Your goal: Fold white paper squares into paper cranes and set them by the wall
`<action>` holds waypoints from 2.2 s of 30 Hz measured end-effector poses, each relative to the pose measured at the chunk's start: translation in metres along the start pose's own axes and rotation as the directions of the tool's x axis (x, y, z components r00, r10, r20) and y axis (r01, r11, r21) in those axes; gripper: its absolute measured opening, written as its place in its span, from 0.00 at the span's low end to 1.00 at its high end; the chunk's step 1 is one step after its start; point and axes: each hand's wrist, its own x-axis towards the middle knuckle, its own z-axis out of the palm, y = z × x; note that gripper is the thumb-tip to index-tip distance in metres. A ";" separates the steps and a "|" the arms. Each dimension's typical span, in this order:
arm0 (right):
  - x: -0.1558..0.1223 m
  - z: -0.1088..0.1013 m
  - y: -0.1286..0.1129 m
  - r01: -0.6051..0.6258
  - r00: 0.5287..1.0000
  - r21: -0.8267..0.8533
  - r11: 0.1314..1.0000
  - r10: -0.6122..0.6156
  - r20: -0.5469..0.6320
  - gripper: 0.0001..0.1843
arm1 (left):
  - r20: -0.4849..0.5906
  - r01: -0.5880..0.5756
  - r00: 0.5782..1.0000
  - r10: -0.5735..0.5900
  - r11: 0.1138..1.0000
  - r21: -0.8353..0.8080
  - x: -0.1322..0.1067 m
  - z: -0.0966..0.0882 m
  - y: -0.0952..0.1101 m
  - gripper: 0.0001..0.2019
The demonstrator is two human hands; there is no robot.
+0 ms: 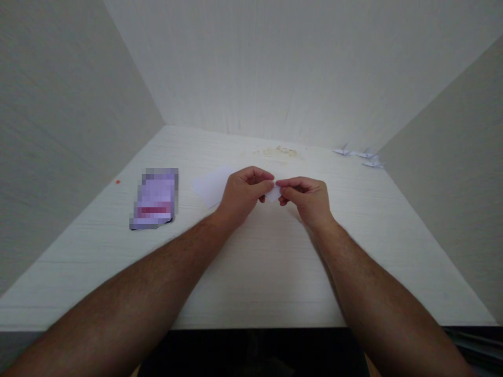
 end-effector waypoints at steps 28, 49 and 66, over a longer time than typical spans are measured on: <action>0.001 0.007 -0.001 -0.008 0.999 0.027 1.000 0.009 -0.051 0.11 | -0.073 -0.114 0.986 0.150 0.925 0.361 -0.003 -0.006 0.001 0.16; -0.005 0.010 0.004 0.070 0.983 -0.274 0.959 -0.113 -0.145 0.08 | -0.088 -0.067 0.990 0.113 0.910 0.408 -0.006 0.000 0.003 0.18; -0.005 0.012 -0.002 0.031 0.989 -0.253 0.967 -0.066 -0.129 0.08 | -0.104 -0.036 0.991 0.081 0.926 0.375 -0.007 0.002 0.006 0.15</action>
